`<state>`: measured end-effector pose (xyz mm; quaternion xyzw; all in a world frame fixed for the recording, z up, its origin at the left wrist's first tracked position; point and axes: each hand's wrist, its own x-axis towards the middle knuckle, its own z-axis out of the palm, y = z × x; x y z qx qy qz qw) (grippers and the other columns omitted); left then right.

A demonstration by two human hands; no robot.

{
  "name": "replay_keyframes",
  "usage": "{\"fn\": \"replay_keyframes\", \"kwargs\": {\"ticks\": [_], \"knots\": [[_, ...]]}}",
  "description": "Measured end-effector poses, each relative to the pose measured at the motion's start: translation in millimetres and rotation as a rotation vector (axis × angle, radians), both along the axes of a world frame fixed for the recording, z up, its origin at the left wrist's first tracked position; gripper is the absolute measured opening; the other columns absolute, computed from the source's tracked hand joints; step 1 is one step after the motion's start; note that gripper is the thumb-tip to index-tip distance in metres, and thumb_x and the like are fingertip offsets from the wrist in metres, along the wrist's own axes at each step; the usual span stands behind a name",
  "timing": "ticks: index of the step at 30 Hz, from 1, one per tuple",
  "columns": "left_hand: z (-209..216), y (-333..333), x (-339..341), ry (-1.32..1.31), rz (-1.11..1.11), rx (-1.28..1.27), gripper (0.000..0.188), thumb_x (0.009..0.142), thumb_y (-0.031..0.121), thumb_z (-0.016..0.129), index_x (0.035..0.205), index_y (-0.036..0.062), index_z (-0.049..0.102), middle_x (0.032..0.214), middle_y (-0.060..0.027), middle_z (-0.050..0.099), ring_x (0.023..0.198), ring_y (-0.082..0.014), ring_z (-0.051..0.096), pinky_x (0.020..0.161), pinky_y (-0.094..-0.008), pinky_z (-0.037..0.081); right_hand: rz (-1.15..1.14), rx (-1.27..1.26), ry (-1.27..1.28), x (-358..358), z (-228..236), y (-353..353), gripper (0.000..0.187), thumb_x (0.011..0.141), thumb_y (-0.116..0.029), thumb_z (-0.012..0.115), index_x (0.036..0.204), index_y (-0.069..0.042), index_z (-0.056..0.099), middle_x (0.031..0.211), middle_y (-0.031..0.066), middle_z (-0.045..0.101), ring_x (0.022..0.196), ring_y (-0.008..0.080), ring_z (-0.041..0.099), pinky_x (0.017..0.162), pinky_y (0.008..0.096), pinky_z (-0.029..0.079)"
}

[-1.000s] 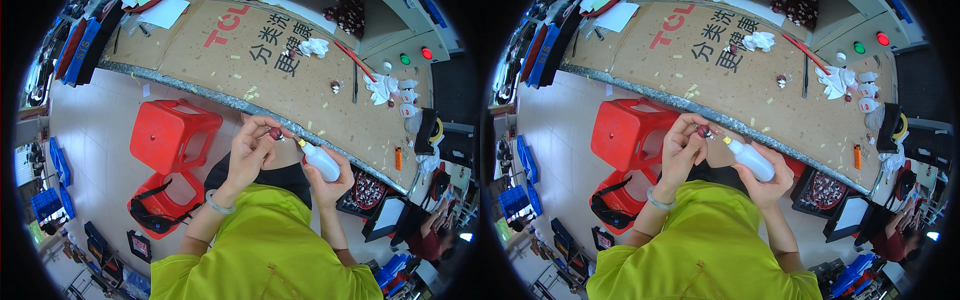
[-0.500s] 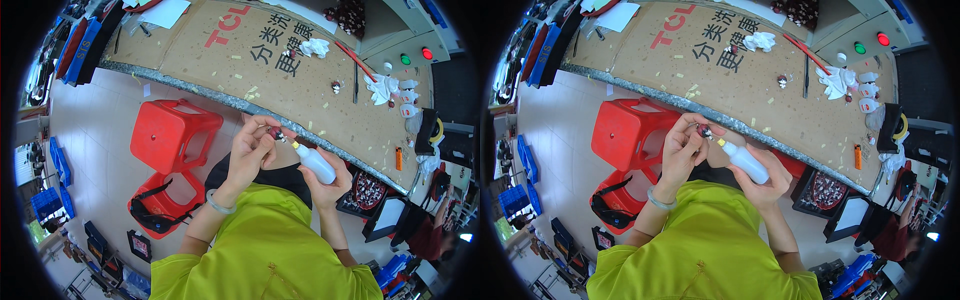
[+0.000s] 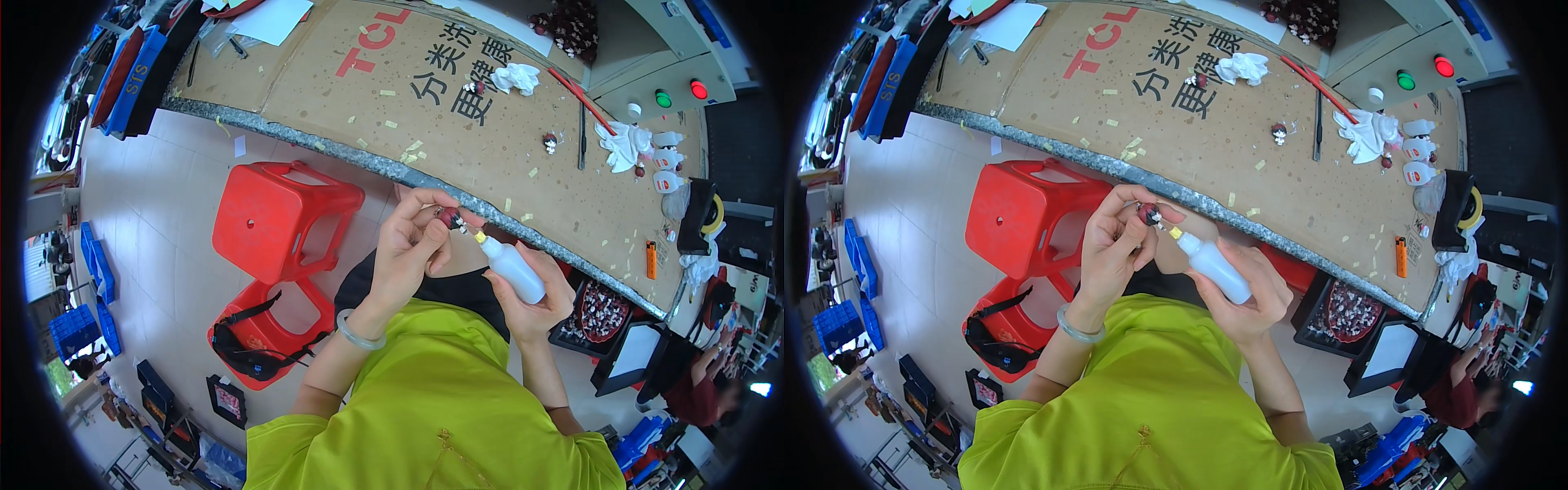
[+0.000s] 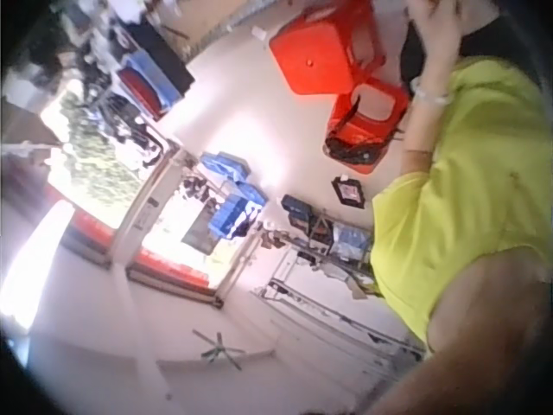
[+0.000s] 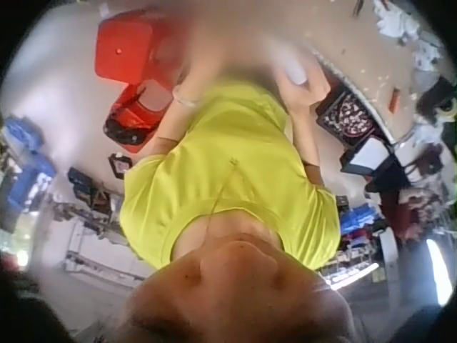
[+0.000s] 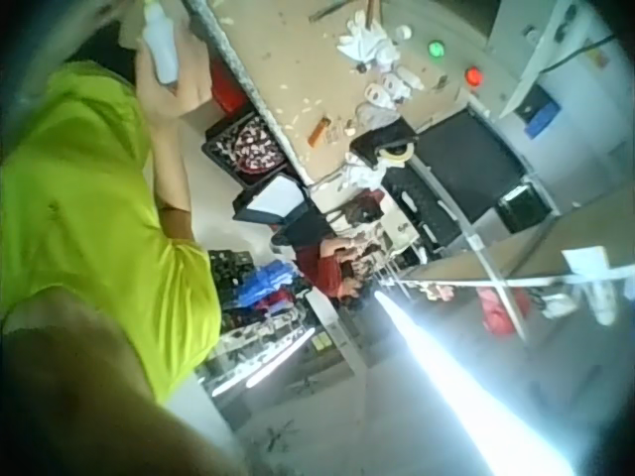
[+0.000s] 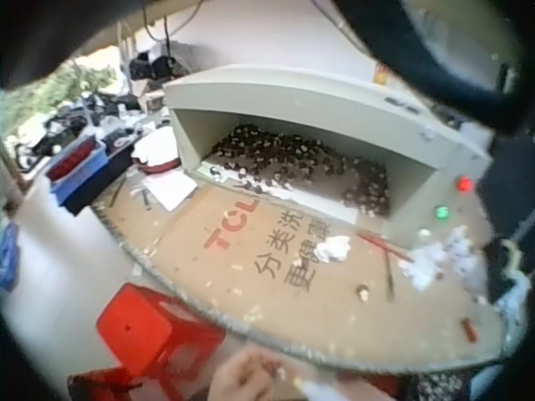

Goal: The person sits at a workbench and assembles small red and white figurines. They pick up a figurine from a blue bin, apply glue from a white bottle to its base, and attach a small white component. The person repeats this process for multiple figurines, placing the finished items into a tray on the table.

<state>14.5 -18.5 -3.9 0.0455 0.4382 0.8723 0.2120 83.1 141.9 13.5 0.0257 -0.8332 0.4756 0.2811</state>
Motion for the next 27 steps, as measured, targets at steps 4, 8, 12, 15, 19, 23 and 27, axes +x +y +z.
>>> {"fn": "replay_keyframes", "kwargs": {"ticks": [4, 8, 12, 15, 19, 23, 27], "knots": [[-2, -1, 0, 0.008, 0.007, -0.003, 0.024, 0.094, 0.019, 0.049, 0.110, 0.0014, 0.045, 0.099, -0.0181, 0.063, 0.043, -0.0020, 0.035, 0.041, -0.0144, 0.028, 0.003, 0.005, 0.006, 0, 1, 0, 0.043, 0.059, -0.004, 0.083, 0.095, 0.007, 0.064, 0.080, 0.0181, 0.066, 0.070, 0.0248, 0.065, 0.063, 0.0287, 0.051], [2, -2, -1, 0.013, -0.003, -0.054, 0.024, 0.094, 0.019, 0.050, 0.108, -0.0006, 0.049, 0.098, -0.0163, 0.063, 0.044, -0.0018, 0.035, 0.041, -0.0142, 0.027, -0.005, 0.009, 0.001, 1, 0, 0, 0.043, 0.059, -0.004, 0.083, 0.095, 0.007, 0.064, 0.080, 0.0183, 0.066, 0.070, 0.0250, 0.065, 0.063, 0.0288, 0.051], [2, -2, 0, 0.046, 0.016, -0.080, 0.024, 0.094, 0.019, 0.051, 0.105, -0.0026, 0.053, 0.096, -0.0136, 0.064, 0.044, -0.0018, 0.035, 0.041, -0.0146, 0.027, 0.007, -0.011, -0.003, 0, 0, -1, 0.043, 0.059, -0.005, 0.083, 0.095, 0.007, 0.064, 0.080, 0.0183, 0.066, 0.070, 0.0252, 0.065, 0.063, 0.0288, 0.051], [0, -2, 1, 0.109, 0.077, -0.144, 0.025, 0.092, 0.019, 0.054, 0.104, -0.0031, 0.054, 0.091, -0.0121, 0.064, 0.045, -0.0018, 0.037, 0.041, -0.0157, 0.028, 0.029, -0.002, 0.017, -1, -1, 0, 0.044, 0.058, -0.004, 0.083, 0.096, 0.007, 0.064, 0.080, 0.0179, 0.066, 0.070, 0.0245, 0.065, 0.062, 0.0284, 0.050], [-2, -6, 2, 0.260, 0.162, -0.336, 0.021, 0.091, 0.017, 0.055, 0.097, -0.0031, 0.058, 0.082, -0.0074, 0.062, 0.048, -0.0018, 0.041, 0.043, -0.0161, 0.029, 0.010, -0.190, -0.043, 8, -8, 4, 0.048, 0.059, -0.005, 0.083, 0.100, 0.007, 0.063, 0.084, 0.0163, 0.066, 0.075, 0.0207, 0.064, 0.065, 0.0275, 0.050], [1, -5, 1, 0.534, 0.274, -0.548, 0.019, 0.090, 0.015, 0.055, 0.090, -0.0029, 0.060, 0.075, -0.0035, 0.058, 0.049, -0.0018, 0.042, 0.044, -0.0159, 0.029, -0.097, -0.611, -0.224, 14, -16, 8, 0.051, 0.063, -0.011, 0.081, 0.107, 0.005, 0.061, 0.096, 0.0119, 0.064, 0.083, 0.0148, 0.061, 0.074, 0.0260, 0.048], [2, -4, 4, 0.522, 0.265, -0.495, 0.022, 0.091, 0.018, 0.055, 0.091, -0.0038, 0.058, 0.073, -0.0034, 0.058, 0.048, -0.0013, 0.040, 0.043, -0.0161, 0.027, -0.125, -0.753, -0.233, 12, -20, 12, 0.051, 0.063, -0.010, 0.080, 0.108, 0.004, 0.061, 0.096, 0.0098, 0.063, 0.084, 0.0143, 0.061, 0.076, 0.0243, 0.047]]}}
